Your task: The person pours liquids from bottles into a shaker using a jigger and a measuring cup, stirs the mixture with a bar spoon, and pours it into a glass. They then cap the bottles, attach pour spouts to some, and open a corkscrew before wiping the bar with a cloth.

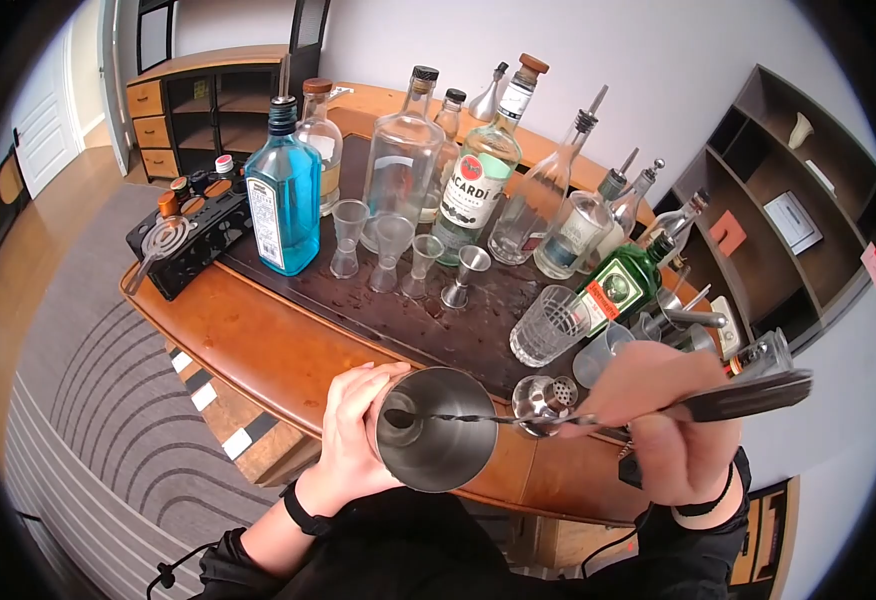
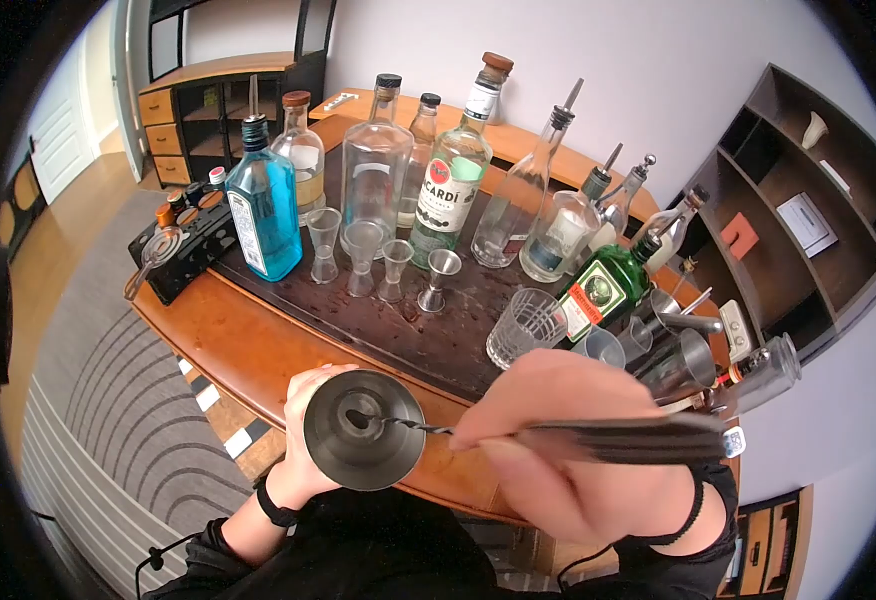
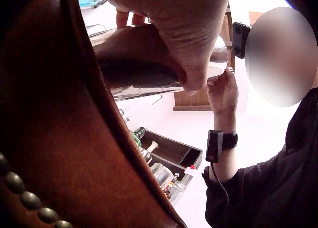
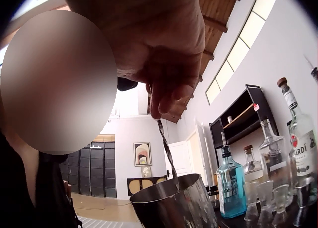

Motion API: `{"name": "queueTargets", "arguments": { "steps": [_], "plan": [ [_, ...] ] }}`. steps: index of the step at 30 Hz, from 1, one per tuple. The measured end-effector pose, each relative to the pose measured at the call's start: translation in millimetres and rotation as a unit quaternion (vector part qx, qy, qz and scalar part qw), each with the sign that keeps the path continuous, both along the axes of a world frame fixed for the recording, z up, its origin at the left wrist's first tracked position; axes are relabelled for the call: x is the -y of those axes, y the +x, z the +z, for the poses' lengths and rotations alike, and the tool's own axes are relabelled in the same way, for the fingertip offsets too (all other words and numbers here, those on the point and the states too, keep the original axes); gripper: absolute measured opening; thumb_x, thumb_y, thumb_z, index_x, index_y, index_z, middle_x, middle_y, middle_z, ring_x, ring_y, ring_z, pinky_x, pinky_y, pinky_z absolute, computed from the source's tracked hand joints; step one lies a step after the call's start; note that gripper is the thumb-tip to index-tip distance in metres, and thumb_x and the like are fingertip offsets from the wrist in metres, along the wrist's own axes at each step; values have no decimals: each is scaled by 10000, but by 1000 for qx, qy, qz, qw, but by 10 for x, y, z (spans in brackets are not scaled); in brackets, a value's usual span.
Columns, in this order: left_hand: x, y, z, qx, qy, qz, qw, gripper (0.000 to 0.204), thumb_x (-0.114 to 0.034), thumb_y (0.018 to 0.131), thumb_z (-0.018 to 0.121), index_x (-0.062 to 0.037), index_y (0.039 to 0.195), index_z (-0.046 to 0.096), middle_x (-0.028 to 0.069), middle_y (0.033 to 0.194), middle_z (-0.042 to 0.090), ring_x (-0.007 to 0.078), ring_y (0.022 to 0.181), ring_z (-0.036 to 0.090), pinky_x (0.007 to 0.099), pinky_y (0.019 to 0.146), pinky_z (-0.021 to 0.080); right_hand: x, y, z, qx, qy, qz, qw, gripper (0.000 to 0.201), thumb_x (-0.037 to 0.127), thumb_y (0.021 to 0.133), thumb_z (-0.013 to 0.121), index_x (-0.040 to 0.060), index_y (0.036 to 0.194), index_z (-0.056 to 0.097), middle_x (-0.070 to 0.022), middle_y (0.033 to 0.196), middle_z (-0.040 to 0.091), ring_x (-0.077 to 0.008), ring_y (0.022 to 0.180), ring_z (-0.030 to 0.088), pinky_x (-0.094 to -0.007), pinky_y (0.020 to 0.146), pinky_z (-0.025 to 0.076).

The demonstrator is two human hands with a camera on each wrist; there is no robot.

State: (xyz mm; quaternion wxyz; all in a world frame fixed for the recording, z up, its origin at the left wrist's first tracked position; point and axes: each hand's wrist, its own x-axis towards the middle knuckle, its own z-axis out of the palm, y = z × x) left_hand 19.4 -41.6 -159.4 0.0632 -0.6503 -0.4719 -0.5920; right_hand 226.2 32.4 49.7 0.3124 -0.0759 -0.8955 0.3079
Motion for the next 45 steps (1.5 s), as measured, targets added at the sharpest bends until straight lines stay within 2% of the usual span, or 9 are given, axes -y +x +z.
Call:
{"name": "queueTargets", "arguments": {
  "steps": [6,11,22,27,33,36,42,44,45],
  "plan": [
    [-55,34,-42,63,22,-14,998,841,-293,548,905,-29,1237,503,138,1182,596,299,1087,540,422,961,402,35,156,39,-118,17,-48,992,105,78,930,531,-20,966,535,-172,782,658,-205,644,621,-315,599,510],
    [-43,45,-14,78,-23,-6,997,759,-304,534,902,-30,1161,574,127,1128,627,286,1065,552,412,960,399,6,307,132,-175,35,-122,976,241,271,1018,455,50,924,453,-117,621,615,-165,525,553,-258,521,440],
    [-48,29,-89,123,-89,-22,988,791,-392,510,914,-48,1150,601,92,1087,651,260,1094,570,405,964,414,-145,748,66,-250,23,-159,955,210,237,1026,396,68,902,417,-115,592,585,-175,518,522,-267,535,415],
    [13,14,-101,52,-101,-9,993,1025,-405,528,933,-53,1334,406,151,1264,514,322,1140,493,461,975,399,-184,845,29,-253,-5,-154,955,200,214,1016,408,56,895,433,-135,610,590,-197,526,557,-291,550,449],
    [113,25,-636,267,-186,-39,945,1136,-373,526,934,-51,1386,264,143,1283,452,296,1208,473,462,1010,383,-252,1029,-22,-288,-63,-174,939,196,196,1012,396,18,971,467,-179,706,622,-221,596,619,-280,537,505],
    [166,-113,-825,237,-223,-25,945,1166,-330,548,933,-57,1401,186,150,1295,444,286,1201,485,463,996,400,-370,1293,-44,-372,-113,-211,897,211,217,1027,404,20,992,475,-160,728,639,-188,622,628,-277,556,506],
    [158,-135,-951,237,-224,-13,945,1146,-211,597,915,-54,1408,119,144,1242,483,240,1084,552,416,924,462,-661,2457,15,-474,14,-326,818,223,213,1034,440,18,1016,547,-129,778,672,-154,655,602,-278,628,489],
    [157,-47,-734,244,-184,-43,951,791,-176,643,885,40,1259,438,122,1187,533,181,972,556,305,809,489,-699,2716,53,-479,64,-353,801,208,198,1034,445,15,1019,542,-135,786,670,-154,677,605,-276,656,490],
    [169,-49,-769,263,-196,-47,944,844,-195,651,884,36,1296,392,124,1205,519,207,998,550,332,870,470,-733,2788,62,-470,100,-415,773,211,201,1035,447,13,1020,541,-138,792,670,-154,686,608,-275,663,491]
  ]
}}
